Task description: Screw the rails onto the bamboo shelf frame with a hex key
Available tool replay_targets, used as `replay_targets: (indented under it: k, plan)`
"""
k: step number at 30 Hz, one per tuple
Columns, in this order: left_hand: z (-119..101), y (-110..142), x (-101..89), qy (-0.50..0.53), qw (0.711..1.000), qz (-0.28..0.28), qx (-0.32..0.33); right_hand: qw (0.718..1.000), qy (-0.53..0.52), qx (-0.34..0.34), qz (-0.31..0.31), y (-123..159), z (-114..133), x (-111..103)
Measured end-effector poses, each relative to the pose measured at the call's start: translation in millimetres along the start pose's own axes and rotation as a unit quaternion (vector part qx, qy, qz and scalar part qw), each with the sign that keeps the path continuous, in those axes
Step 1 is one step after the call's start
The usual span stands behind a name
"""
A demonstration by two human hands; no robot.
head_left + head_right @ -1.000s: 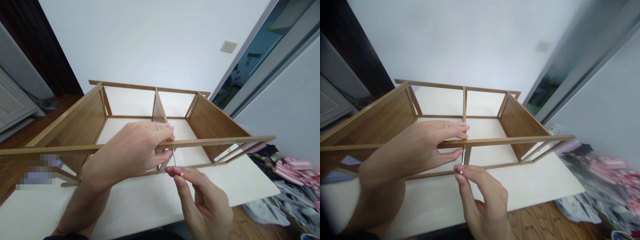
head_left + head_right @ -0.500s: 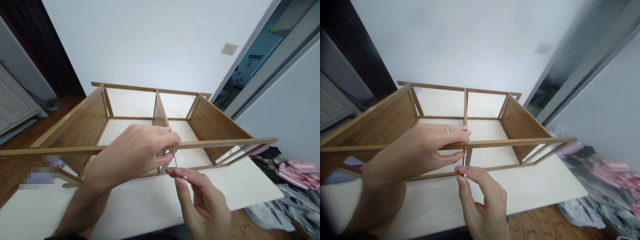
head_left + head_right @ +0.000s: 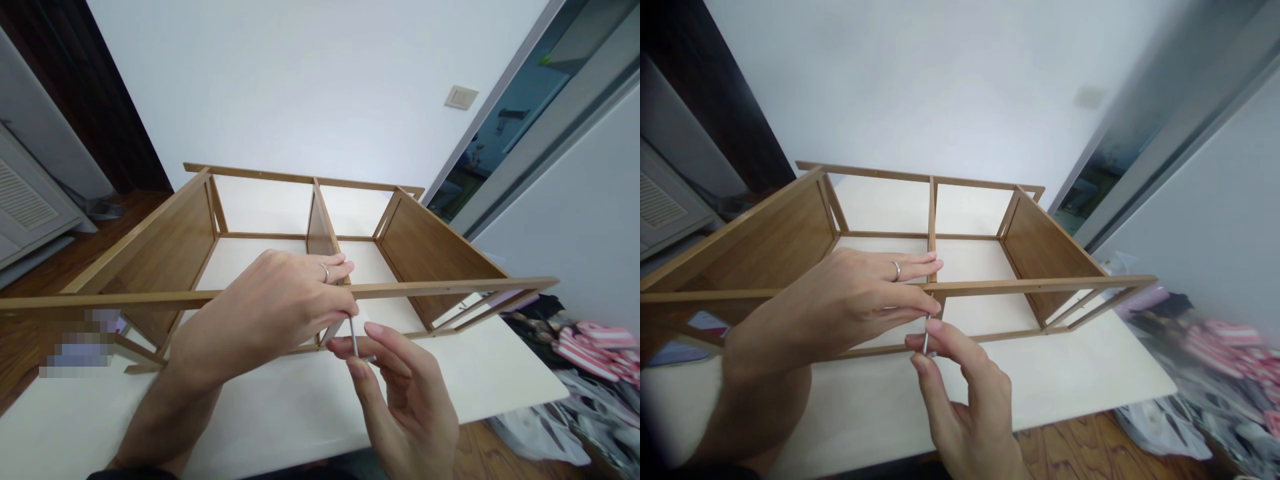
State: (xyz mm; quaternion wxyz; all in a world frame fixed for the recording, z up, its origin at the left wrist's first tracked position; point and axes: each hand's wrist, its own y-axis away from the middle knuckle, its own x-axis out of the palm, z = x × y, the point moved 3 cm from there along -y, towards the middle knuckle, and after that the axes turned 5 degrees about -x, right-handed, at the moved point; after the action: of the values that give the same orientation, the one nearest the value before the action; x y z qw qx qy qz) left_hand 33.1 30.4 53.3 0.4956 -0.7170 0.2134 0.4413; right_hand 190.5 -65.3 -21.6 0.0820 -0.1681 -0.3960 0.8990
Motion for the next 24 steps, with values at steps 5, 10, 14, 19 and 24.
replay_targets:
  k: [5, 10, 14, 19, 24]
  plan:
    - [-0.3, -0.3, -0.2, -0.008, 1.0, -0.008, 0.006, 0.997, 0.045, -0.045, 0.031, -4.1, -2.9, -10.6]
    - [-0.3, -0.1, 0.0, -0.006, 1.0, -0.006, 0.004, 0.99, 0.1, -0.094, 0.027, -8.1, 0.4, -15.7]
    - [0.0, 0.7, 0.2, 0.004, 1.0, 0.005, -0.003, 0.977, 0.179, -0.111, 0.026, -13.3, 6.7, -13.6]
    - [-0.1, 1.5, 0.5, 0.015, 1.0, 0.01, -0.006, 0.972, 0.206, -0.109, 0.029, -17.4, 14.1, -8.4]
    - [0.9, 1.0, 0.8, 0.009, 1.0, 0.009, -0.006, 0.982, 0.167, -0.083, 0.035, -16.0, 12.1, -3.7]
